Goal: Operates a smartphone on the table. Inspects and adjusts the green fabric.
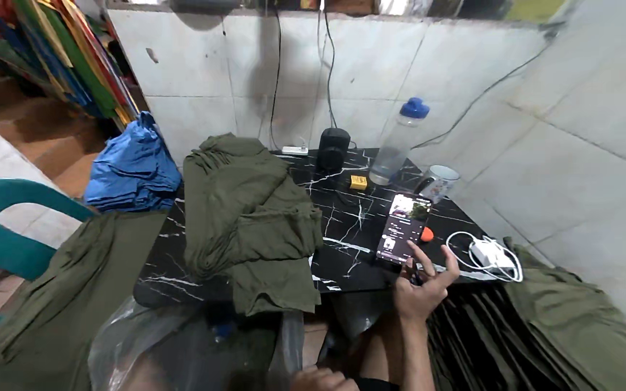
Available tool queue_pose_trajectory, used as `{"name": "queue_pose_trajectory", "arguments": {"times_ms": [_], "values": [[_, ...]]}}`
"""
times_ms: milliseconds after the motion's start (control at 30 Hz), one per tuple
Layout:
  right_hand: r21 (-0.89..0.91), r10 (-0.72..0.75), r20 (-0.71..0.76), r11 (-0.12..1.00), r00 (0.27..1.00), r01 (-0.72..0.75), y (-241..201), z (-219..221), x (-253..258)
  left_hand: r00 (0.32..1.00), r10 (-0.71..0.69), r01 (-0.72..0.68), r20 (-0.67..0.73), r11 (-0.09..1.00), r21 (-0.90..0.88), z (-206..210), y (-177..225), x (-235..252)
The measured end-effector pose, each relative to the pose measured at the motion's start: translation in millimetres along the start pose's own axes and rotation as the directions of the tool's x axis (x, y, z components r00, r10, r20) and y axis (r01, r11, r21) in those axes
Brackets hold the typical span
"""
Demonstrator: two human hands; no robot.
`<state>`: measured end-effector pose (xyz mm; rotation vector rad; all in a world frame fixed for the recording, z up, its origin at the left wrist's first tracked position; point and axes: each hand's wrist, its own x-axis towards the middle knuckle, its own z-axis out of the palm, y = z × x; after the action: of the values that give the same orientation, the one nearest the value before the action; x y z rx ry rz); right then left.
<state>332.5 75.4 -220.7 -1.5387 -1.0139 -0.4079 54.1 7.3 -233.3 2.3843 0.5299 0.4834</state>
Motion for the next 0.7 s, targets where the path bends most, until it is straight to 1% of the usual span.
{"name": "queue_pose_trajectory", "arguments": {"times_ms": [33,67,100,133,167,200,233,300,333,367,400,433,500,567,600,700], "values": [[-0.013,0.014,0.013,1.0,1.0,-0.014,0.7,0.3,0.0,0.991,-0.002,0.004,-0.132,1.0,0.011,-19.3,0.4,1.4],[-0.031,0.027,0.025,0.999,0.999,-0.026,1.2,0.9,-0.4,0.956,0.006,0.002,-0.294,1.0,0.027,-38.5,-2.2,2.0],[-0.049,0.032,0.033,0.998,0.999,-0.03,1.8,1.3,-1.3,0.891,0.024,-0.002,-0.453,0.999,0.047,-57.0,-9.1,2.6],[-0.057,0.033,0.031,0.998,0.999,-0.031,2.1,1.6,-1.8,0.811,0.041,0.007,-0.584,0.997,0.081,-74.0,-19.7,2.7],[-0.057,0.028,0.026,0.998,0.999,-0.027,2.7,1.8,-2.0,0.74,0.046,0.044,-0.671,0.992,0.117,-90.2,-30.5,2.1],[-0.056,0.02,0.017,0.998,1.0,-0.019,3.6,1.9,-2.1,0.705,0.024,0.113,-0.709,0.983,0.146,-104.6,-40.4,0.1],[-0.058,0.018,0.012,0.998,1.0,-0.017,4.2,1.7,-2.1,0.707,-0.03,0.199,-0.707,0.967,0.157,-116.0,-48.9,-2.8],[-0.076,0.015,0.003,0.997,1.0,-0.014,4.0,1.4,-2.3,0.747,-0.217,0.363,-0.629,0.925,0.111,-126.2,-65.9,-7.2],[-0.082,0.0,-0.008,0.997,1.0,-0.001,3.3,1.6,-2.6,0.757,-0.315,0.414,-0.572,0.909,0.048,-126.1,-75.1,-8.5],[-0.084,-0.02,-0.016,0.996,1.0,0.019,2.1,1.8,-2.9,0.752,-0.377,0.438,-0.541,0.899,-0.017,-122.3,-85.2,-9.1],[-0.076,-0.043,-0.029,0.996,0.999,0.041,0.6,2.3,-3.0,0.729,-0.402,0.434,-0.554,0.897,-0.08,-115.3,-93.9,-8.6],[-0.063,-0.065,-0.045,0.996,0.997,0.062,-1.2,3.3,-3.0,0.692,-0.4,0.419,-0.601,0.9,-0.116,-107.2,-100.3,-6.8],[-0.029,-0.089,-0.07,0.996,0.994,0.087,-7.7,5.7,-3.7,0.631,-0.376,0.397,-0.678,0.908,-0.134,-96.3,-104.1,-2.7],[0.001,-0.093,-0.074,0.996,0.993,0.094,-18.7,10.4,-6.4,0.616,-0.358,0.382,-0.702,0.915,-0.132,-93.4,-103.3,-1.1],[0.022,-0.093,-0.064,0.995,0.994,0.095,-26.4,14.4,-8.6,0.618,-0.354,0.378,-0.702,0.917,-0.129,-94.0,-103.8,-0.8],[0.16,-0.096,0.051,0.983,0.994,0.087,-57.1,31.4,-22.0,0.633,-0.37,0.387,-0.68,0.912,-0.136,-98.3,-109.7,1.8]]}}
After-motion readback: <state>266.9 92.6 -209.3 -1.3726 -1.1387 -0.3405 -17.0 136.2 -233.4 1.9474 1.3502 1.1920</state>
